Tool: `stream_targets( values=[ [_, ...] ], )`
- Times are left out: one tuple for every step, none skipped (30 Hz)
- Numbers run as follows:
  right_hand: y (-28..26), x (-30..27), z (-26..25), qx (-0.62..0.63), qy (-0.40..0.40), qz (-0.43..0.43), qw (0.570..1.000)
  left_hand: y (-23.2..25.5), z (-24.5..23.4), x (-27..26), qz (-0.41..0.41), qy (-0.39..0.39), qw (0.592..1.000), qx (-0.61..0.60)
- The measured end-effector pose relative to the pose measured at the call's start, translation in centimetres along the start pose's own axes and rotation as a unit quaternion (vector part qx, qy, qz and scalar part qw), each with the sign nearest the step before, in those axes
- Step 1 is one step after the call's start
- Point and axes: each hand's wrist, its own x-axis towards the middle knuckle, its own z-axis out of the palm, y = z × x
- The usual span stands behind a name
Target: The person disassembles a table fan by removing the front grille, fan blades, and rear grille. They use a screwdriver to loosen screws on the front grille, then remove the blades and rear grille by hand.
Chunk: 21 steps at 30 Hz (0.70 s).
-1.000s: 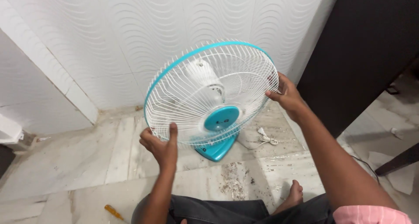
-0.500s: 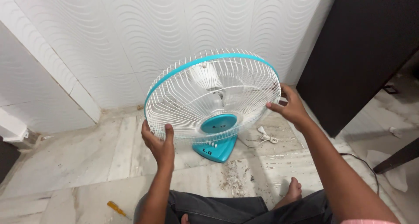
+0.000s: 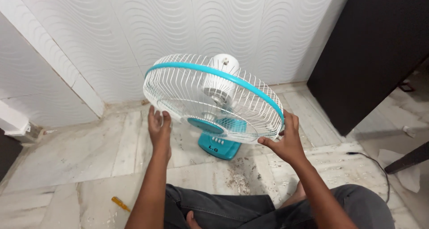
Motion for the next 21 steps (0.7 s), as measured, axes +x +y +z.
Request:
stream_targets(
  values=[
    [-0.2, -0.3, -0.1, 0.004, 0.001, -0.028, 1.000, -0.3, 0.2, -0.5, 0.000, -0.011, 1.000, 0.004],
    [-0.6, -0.3, -0.3, 0.009, 0.005, -0.058, 0.998, -0.5, 0.6, -0.7, 0.003, -0.023, 1.000, 0.007],
    [-1.1, -0.3, -0.5, 0.013, 0.008, -0.088, 0.996, -0.6, 0.9, -0.9, 0.006, -0.036, 0.999, 0.010],
    [-1.8, -0.3, -0.9, 0.012, 0.021, -0.096, 0.995, -0.9, 1.1, -1.0, 0.032, -0.043, 0.998, 0.028],
    [-2.7, -0.1, -1.3, 0.010, 0.034, -0.104, 0.994, -1.3, 1.4, -1.1, 0.057, -0.050, 0.996, 0.045],
    [-3.6, 0.0, -1.8, 0.007, 0.046, -0.111, 0.993, -1.9, 1.6, -1.2, 0.081, -0.056, 0.993, 0.063],
    [-4.7, 0.1, -2.2, 0.006, 0.049, -0.121, 0.991, -2.6, 1.9, -1.4, 0.076, -0.047, 0.994, 0.058],
    [-5.9, 0.3, -2.3, 0.008, 0.052, -0.132, 0.990, -3.2, 2.0, -1.5, 0.073, -0.038, 0.995, 0.053],
    [-7.1, 0.4, -2.4, 0.009, 0.056, -0.142, 0.988, -3.9, 2.3, -1.6, 0.070, -0.028, 0.996, 0.049],
    [-8.3, 0.9, -2.6, -0.003, 0.064, -0.169, 0.984, -4.8, 3.0, -1.5, 0.076, -0.009, 0.997, 0.018],
    [-9.5, 1.3, -2.7, -0.015, 0.072, -0.195, 0.978, -5.7, 3.9, -1.6, 0.082, 0.010, 0.997, -0.013],
    [-10.7, 1.2, -2.3, -0.021, 0.076, -0.218, 0.973, -6.5, 3.8, -2.0, 0.086, 0.032, 0.995, -0.038],
    [-11.8, 1.4, -2.0, -0.018, 0.072, -0.224, 0.972, -7.1, 3.8, -2.3, 0.064, 0.030, 0.997, -0.031],
    [-12.7, 1.9, -1.9, -0.020, 0.065, -0.230, 0.971, -7.9, 4.3, -2.9, 0.037, 0.028, 0.999, -0.027],
    [-13.6, 2.2, -1.6, -0.022, 0.058, -0.235, 0.970, -8.6, 4.5, -3.6, 0.011, 0.025, 0.999, -0.024],
    [-14.5, 2.6, -1.4, -0.058, 0.066, -0.245, 0.966, -8.9, 4.9, -4.0, -0.019, 0.026, 0.999, -0.036],
    [-15.3, 2.9, -1.3, -0.093, 0.074, -0.254, 0.960, -9.0, 5.2, -4.6, -0.048, 0.026, 0.997, -0.049],
    [-16.1, 3.4, -1.2, -0.128, 0.084, -0.264, 0.952, -9.0, 5.3, -4.8, -0.075, 0.024, 0.995, -0.061],
    [-16.8, 3.8, -1.2, -0.152, 0.085, -0.266, 0.948, -8.9, 5.4, -4.9, -0.092, 0.021, 0.993, -0.073],
    [-17.3, 4.2, -1.3, -0.176, 0.085, -0.267, 0.944, -8.9, 5.4, -5.3, -0.112, 0.017, 0.990, -0.085],
    [-17.8, 4.5, -1.4, -0.201, 0.085, -0.268, 0.938, -8.9, 5.3, -5.5, -0.131, 0.013, 0.987, -0.096]
  ],
)
